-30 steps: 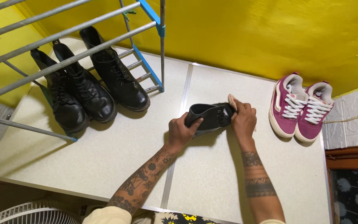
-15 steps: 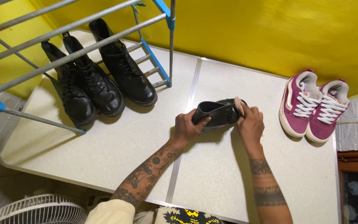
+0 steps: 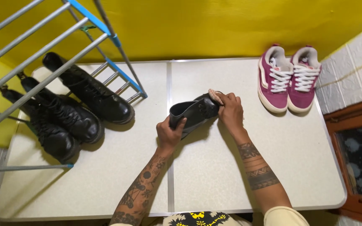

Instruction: Wiping and cleaning a pair of black leather boots using a cloth on a white table.

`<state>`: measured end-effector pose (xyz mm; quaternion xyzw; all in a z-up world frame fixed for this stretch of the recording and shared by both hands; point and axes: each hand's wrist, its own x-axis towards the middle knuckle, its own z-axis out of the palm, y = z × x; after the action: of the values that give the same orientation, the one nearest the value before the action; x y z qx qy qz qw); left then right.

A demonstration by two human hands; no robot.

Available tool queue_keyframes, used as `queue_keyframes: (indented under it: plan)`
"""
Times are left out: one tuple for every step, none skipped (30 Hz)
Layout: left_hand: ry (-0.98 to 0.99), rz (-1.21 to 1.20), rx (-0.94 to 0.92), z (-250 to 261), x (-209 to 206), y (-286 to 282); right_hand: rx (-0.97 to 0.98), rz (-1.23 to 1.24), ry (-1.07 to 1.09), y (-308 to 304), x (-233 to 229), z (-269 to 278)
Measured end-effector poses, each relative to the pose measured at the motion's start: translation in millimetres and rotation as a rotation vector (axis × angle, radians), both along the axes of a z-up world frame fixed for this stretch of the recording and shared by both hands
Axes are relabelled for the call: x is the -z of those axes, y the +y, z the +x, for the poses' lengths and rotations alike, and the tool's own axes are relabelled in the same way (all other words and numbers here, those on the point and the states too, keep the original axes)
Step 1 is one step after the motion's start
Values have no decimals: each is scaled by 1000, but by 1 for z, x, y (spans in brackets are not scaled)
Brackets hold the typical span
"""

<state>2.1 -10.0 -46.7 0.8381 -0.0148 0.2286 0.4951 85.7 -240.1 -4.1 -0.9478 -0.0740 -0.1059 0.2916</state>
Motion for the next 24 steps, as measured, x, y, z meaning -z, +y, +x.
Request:
queue_keyframes:
  plan:
    - [4, 5, 13, -1, -4, 0, 13, 5, 4, -3, 3, -6]
    - [9, 4, -7, -2, -9, -1, -18, 17, -9, -5, 5, -12]
    - [14, 3, -28, -3, -14, -1, -48, 29, -22, -8, 7, -17]
    - [15, 5, -13, -3, -8, 1, -33, 31, -21, -9, 8, -19]
    - [30, 16, -18, -2, -3, 2, -37, 52, 6, -9, 10, -21]
    - [47, 27, -21, -1, 3, 4, -40, 73, 35, -10, 11, -23]
    - [49, 29, -5, -2, 3, 2, -24, 74, 37, -12, 7, -21]
    - [39, 39, -8, -1, 1, 3, -38, 66, 37, -11, 2, -18]
    - [29, 49, -10, -1, 0, 4, -52, 58, 37, -12, -3, -15]
    - [33, 56, 3, -1, 2, 4, -39, 65, 41, -14, 2, -7]
    - [36, 57, 6, -1, 4, 5, -51, 33, 4, -15, 6, 0]
    - [33, 57, -1, -1, 6, 7, -72, -2, -37, -15, 10, 10]
    - [33, 63, 3, -1, 6, 6, -68, 4, -37, -14, 10, 18]
    - [28, 60, 8, 0, 6, 7, -57, 2, -55, -11, 9, 27]
    - [24, 56, 13, 1, 5, 8, -45, 0, -72, -7, 8, 38]
    - [24, 60, 3, 0, 4, 7, -54, 5, -72, -3, 3, 41]
    - [29, 38, 16, -1, 3, 7, -20, 7, 14, 2, -1, 44]
    - [34, 13, 22, -2, 4, 6, 7, 4, 102, 7, -5, 48]
    - [35, 13, 8, -6, -1, 7, -7, 4, 103, 10, -2, 45]
    - [24, -17, 20, -7, -6, 4, 9, -62, -19, 10, 0, 44]
    - [12, -47, 32, -8, -10, 2, 25, -127, -142, 10, 1, 43]
    - [8, -53, 24, -8, -12, 1, 16, -132, -146, 7, 7, 40]
    - [-11, -45, 28, -7, -13, 1, 8, -110, -198, 3, 13, 37]
    - [-26, -37, 34, -8, -14, 0, 1, -88, -246, -1, 20, 34]
